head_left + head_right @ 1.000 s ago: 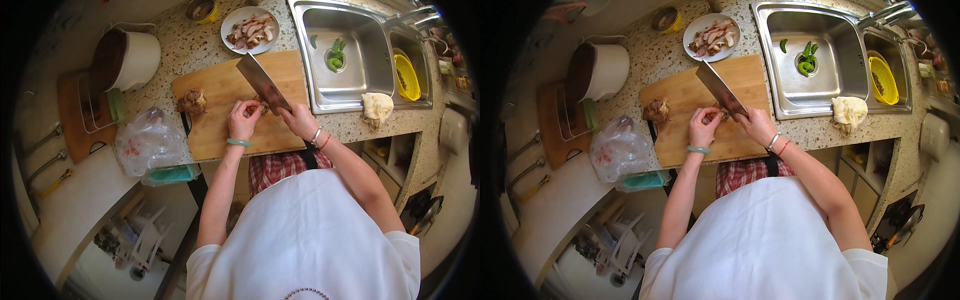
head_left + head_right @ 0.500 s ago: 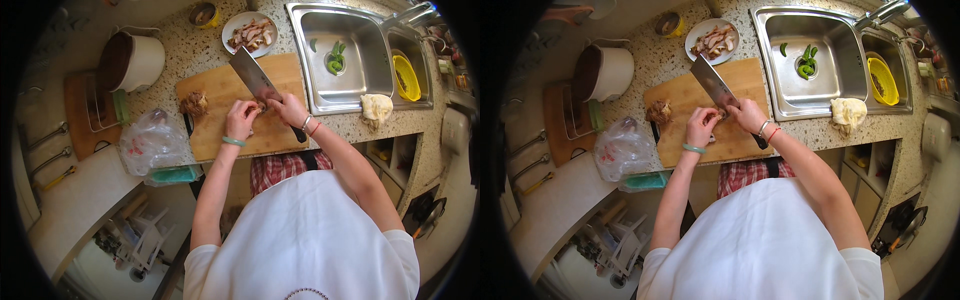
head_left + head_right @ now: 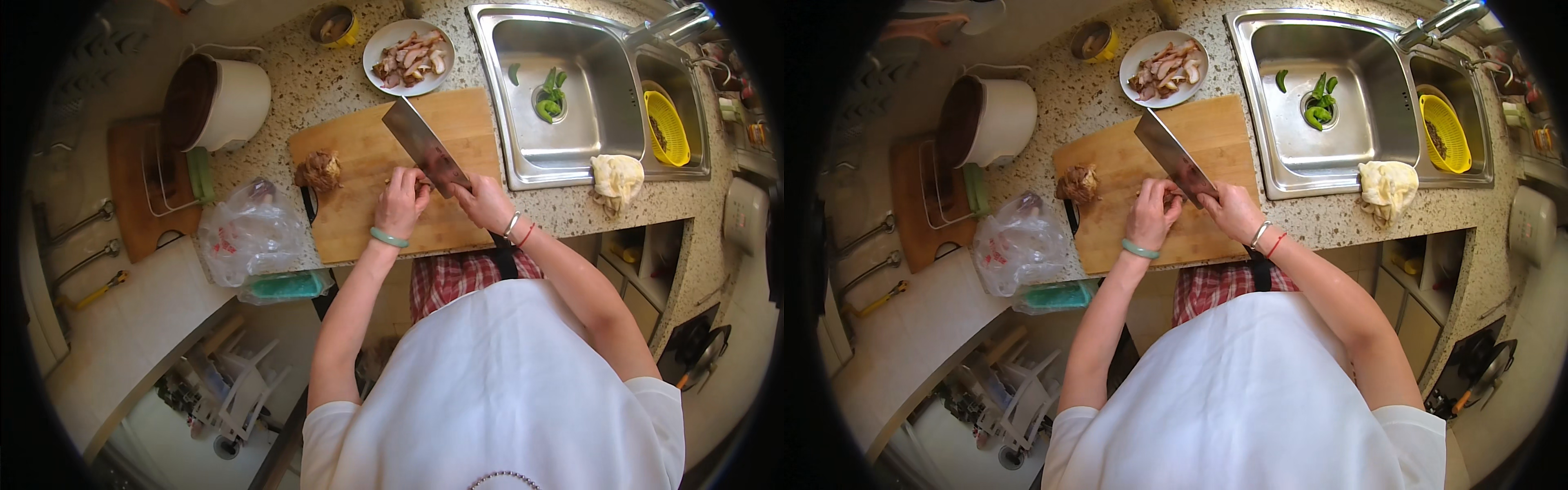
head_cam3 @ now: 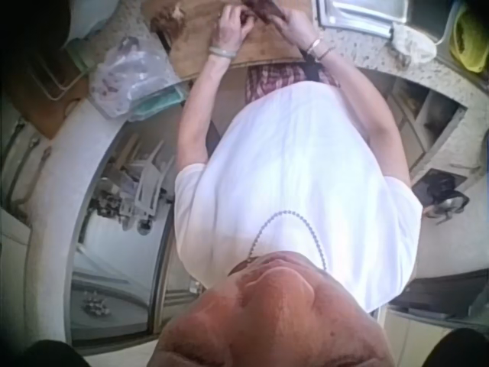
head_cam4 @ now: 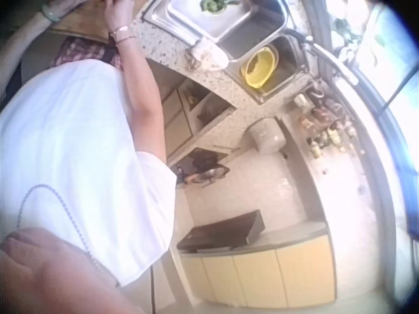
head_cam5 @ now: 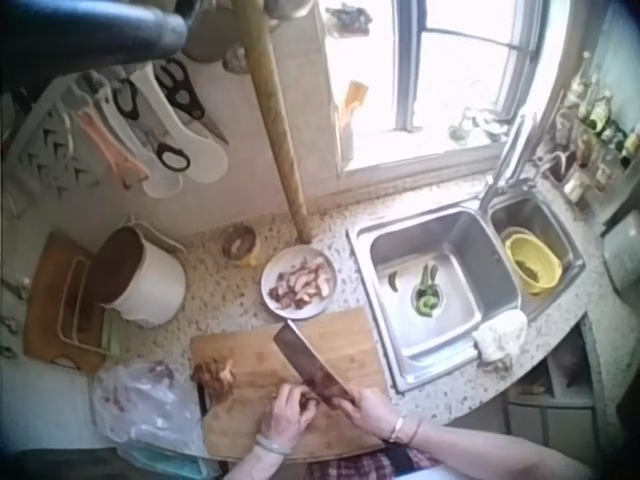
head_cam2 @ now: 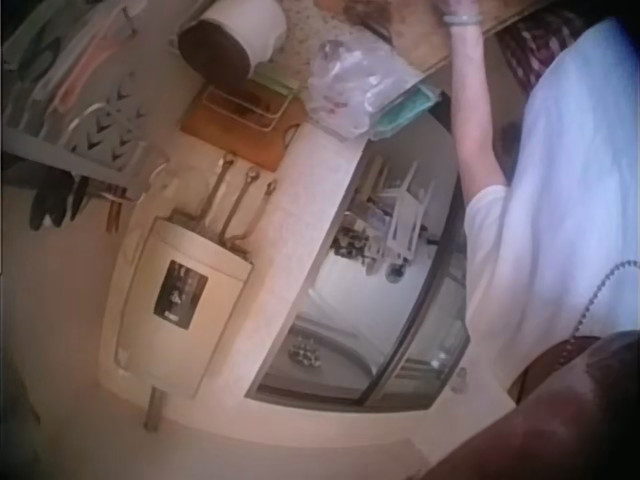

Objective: The person slices cooked meat into thin strips on a wooden cutting board using a large cleaver. They hold the meat with their left hand and cut with their right, periodically transferring the sliced pieces to a white plate nearby.

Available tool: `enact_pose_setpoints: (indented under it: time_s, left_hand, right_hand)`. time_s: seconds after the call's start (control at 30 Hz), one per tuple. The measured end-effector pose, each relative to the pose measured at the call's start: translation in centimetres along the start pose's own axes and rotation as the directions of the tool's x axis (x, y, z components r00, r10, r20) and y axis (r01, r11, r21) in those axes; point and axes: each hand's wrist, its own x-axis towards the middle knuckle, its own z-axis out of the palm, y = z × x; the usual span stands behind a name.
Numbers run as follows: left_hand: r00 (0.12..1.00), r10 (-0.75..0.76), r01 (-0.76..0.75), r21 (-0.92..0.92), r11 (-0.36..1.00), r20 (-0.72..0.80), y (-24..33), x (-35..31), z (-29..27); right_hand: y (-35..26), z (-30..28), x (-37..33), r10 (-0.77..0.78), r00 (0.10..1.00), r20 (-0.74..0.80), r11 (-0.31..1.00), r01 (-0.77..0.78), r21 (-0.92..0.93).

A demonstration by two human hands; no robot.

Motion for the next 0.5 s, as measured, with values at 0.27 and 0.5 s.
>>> enact_pose_setpoints:
  time_s: [0.27,0.5]
  left_hand:
    - [0.998,0.055,-0.058,-0.071,0.996,-0.038,-2.2,-0.3,0.4]
    - [0.992,-0.105,0.081,-0.275,0.958,-0.071,-2.7,-0.7,0.9]
  right_hand:
    - [0.3,1.5,3.1,-0.053,0.997,-0.057,0.995,0.058,0.079]
    - [-0.5,-0.3,0.7,0.175,0.97,0.167,0.965,-0.202,0.164]
